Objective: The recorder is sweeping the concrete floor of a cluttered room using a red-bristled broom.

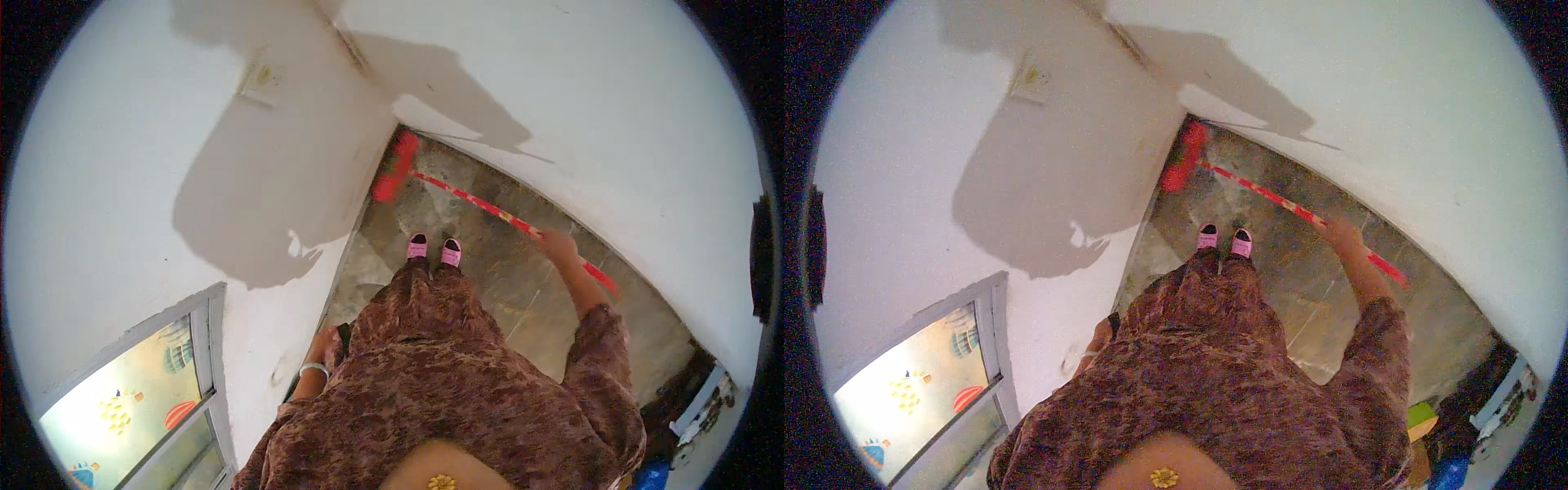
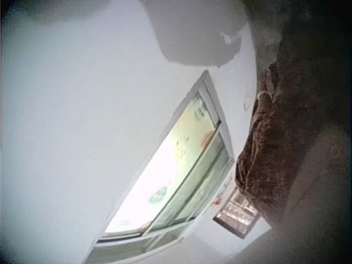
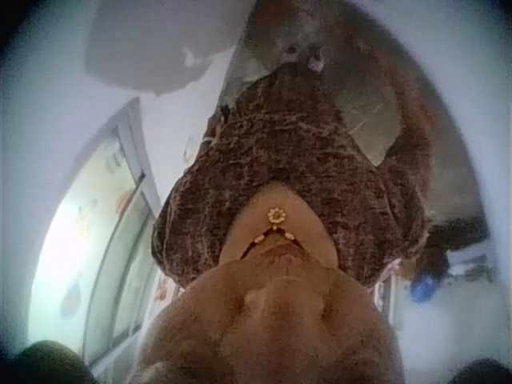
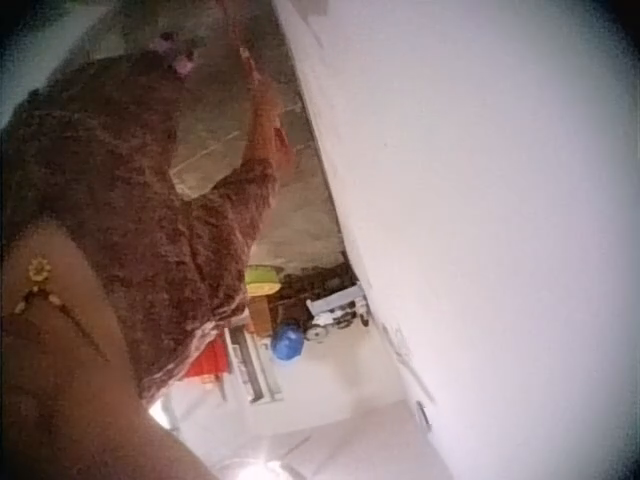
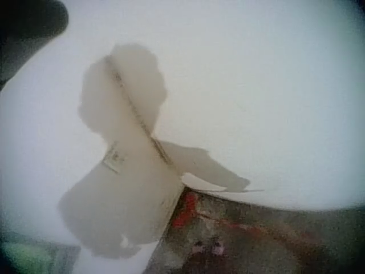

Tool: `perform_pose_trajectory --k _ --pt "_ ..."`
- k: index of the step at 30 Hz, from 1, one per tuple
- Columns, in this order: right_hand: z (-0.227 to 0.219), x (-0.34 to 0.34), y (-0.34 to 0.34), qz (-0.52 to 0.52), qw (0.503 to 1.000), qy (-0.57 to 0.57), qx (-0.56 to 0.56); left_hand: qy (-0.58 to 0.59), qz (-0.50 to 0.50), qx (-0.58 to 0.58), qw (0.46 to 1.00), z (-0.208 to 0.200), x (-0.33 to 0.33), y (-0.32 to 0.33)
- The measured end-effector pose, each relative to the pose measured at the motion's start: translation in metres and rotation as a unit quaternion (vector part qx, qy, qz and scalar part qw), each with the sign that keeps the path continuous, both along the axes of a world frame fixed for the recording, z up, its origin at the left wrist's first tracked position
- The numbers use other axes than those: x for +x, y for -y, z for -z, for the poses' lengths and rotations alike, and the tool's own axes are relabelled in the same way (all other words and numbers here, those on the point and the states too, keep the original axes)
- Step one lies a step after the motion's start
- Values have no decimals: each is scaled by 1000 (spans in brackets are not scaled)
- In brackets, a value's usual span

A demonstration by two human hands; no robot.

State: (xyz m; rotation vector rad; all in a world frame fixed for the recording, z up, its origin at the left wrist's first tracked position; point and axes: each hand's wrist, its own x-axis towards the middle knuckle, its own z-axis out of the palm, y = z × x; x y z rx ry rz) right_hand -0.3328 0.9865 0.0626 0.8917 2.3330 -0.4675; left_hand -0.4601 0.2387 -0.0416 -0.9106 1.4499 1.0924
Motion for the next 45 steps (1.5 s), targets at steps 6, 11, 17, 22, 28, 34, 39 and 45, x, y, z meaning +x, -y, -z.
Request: perform_pose_trajectory --k 6,11,17,22,28,34,39,45 --pt "25 -16 -24 -14 998 64 -3 -149 320 -104 930 -12 6 -28" --pt "-6 22 -19 11 998 66 5 -190 355 -96 910 -10 -18 -5" --pt "4 -27 -13 -41 999 20 23 -235 402 -71 882 -7 -7 -12" --pt "28 -8 -42 -40 997 48 35 -178 379 -120 900 -112 -23 -107" --pt "-20 -1 -22 -23 994 107 -25 -56 -89 12 994 -49 8 -7" --pt "52 -26 -57 -65 994 73 39 6 -51 216 975 -47 -22 -41" --pt "46 7 -40 -29 998 54 3 -67 -50 51 995 -112 -37 -110" --pt "-40 1 -22 -37 995 93 -2 -171 98 -83 977 -123 -51 -136"
